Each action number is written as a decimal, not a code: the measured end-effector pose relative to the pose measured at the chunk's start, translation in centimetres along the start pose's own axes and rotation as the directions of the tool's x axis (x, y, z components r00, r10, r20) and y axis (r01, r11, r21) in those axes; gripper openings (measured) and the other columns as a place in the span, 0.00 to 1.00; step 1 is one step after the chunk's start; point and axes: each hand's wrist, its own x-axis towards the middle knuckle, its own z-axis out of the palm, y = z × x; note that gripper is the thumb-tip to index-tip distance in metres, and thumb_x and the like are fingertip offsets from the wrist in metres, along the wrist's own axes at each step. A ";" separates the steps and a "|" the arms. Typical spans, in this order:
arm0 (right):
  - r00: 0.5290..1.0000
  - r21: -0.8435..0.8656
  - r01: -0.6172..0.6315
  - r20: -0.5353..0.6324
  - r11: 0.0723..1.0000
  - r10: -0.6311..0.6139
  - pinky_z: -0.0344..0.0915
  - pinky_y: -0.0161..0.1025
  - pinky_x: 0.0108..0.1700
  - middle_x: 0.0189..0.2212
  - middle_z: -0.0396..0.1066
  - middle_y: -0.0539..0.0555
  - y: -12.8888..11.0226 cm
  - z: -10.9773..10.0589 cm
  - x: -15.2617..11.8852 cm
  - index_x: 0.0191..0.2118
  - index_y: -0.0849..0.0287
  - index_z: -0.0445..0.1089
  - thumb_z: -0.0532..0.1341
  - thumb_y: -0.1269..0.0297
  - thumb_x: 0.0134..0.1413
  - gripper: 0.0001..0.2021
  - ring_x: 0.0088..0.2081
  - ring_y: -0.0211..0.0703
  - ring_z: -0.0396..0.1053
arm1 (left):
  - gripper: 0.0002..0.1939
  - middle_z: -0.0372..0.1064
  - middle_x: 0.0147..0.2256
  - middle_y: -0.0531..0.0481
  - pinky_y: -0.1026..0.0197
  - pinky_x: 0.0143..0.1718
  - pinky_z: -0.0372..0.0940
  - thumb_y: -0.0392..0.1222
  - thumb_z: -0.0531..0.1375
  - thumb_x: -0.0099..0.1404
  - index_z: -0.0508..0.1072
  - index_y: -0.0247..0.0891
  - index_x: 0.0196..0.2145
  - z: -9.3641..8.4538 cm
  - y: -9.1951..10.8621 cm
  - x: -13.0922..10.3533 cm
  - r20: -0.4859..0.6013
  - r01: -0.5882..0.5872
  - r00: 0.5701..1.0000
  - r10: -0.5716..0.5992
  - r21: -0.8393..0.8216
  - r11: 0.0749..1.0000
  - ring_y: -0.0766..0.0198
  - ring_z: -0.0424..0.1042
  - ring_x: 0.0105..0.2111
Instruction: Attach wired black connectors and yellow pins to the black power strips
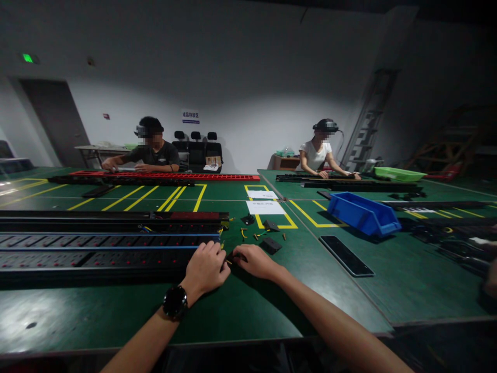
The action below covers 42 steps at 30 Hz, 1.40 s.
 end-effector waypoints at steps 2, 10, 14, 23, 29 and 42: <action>1.000 0.007 0.005 -0.005 1.000 -0.005 0.58 0.33 0.36 0.34 0.76 0.52 0.1 0.0 0.0 0.42 0.57 0.77 0.62 0.73 0.58 0.08 0.34 0.40 0.70 | 0.07 0.72 0.37 0.41 0.50 0.41 0.59 0.40 0.58 0.66 0.74 0.37 0.33 0.0 0.0 0.0 0.004 0.002 1.000 -0.002 -0.002 1.000 0.51 0.67 0.40; 1.000 0.014 0.005 0.002 1.000 -0.005 0.58 0.33 0.35 0.35 0.77 0.52 -0.1 -0.1 0.1 0.43 0.57 0.77 0.62 0.73 0.58 0.09 0.33 0.39 0.70 | 0.07 0.72 0.37 0.42 0.49 0.41 0.59 0.39 0.57 0.65 0.74 0.37 0.33 0.0 0.0 0.1 0.008 0.006 1.000 -0.006 0.001 1.000 0.51 0.68 0.40; 1.000 0.001 -0.002 0.003 1.000 0.002 0.58 0.33 0.35 0.34 0.76 0.52 -0.2 -0.2 0.2 0.43 0.57 0.77 0.62 0.73 0.58 0.09 0.34 0.39 0.70 | 0.07 0.72 0.37 0.42 0.49 0.41 0.59 0.39 0.57 0.65 0.74 0.37 0.32 0.0 0.0 0.1 0.001 0.006 1.000 -0.006 -0.005 1.000 0.51 0.68 0.39; 1.000 -0.006 0.013 0.002 1.000 -0.013 0.60 0.33 0.37 0.36 0.77 0.52 0.1 0.0 0.1 0.43 0.57 0.76 0.62 0.74 0.58 0.10 0.36 0.40 0.72 | 0.07 0.72 0.37 0.42 0.50 0.41 0.59 0.39 0.57 0.65 0.74 0.37 0.33 0.1 -0.1 0.1 -0.013 -0.002 1.000 0.002 -0.011 1.000 0.51 0.67 0.39; 1.000 0.012 0.021 -0.004 1.000 -0.021 0.60 0.32 0.36 0.35 0.77 0.52 0.1 -0.1 0.1 0.43 0.57 0.76 0.62 0.74 0.58 0.10 0.35 0.40 0.71 | 0.07 0.71 0.37 0.42 0.50 0.41 0.59 0.39 0.57 0.65 0.74 0.37 0.33 0.2 -0.1 0.0 -0.010 -0.004 1.000 0.004 -0.002 1.000 0.52 0.67 0.40; 0.999 -0.043 0.036 0.019 0.998 -0.036 0.61 0.34 0.38 0.35 0.76 0.52 0.1 -0.5 0.3 0.45 0.56 0.76 0.63 0.70 0.60 0.08 0.36 0.41 0.71 | 0.08 0.72 0.36 0.41 0.49 0.41 0.60 0.39 0.57 0.65 0.74 0.37 0.32 0.1 -0.1 0.1 -0.001 0.001 1.000 -0.001 0.000 1.000 0.51 0.67 0.39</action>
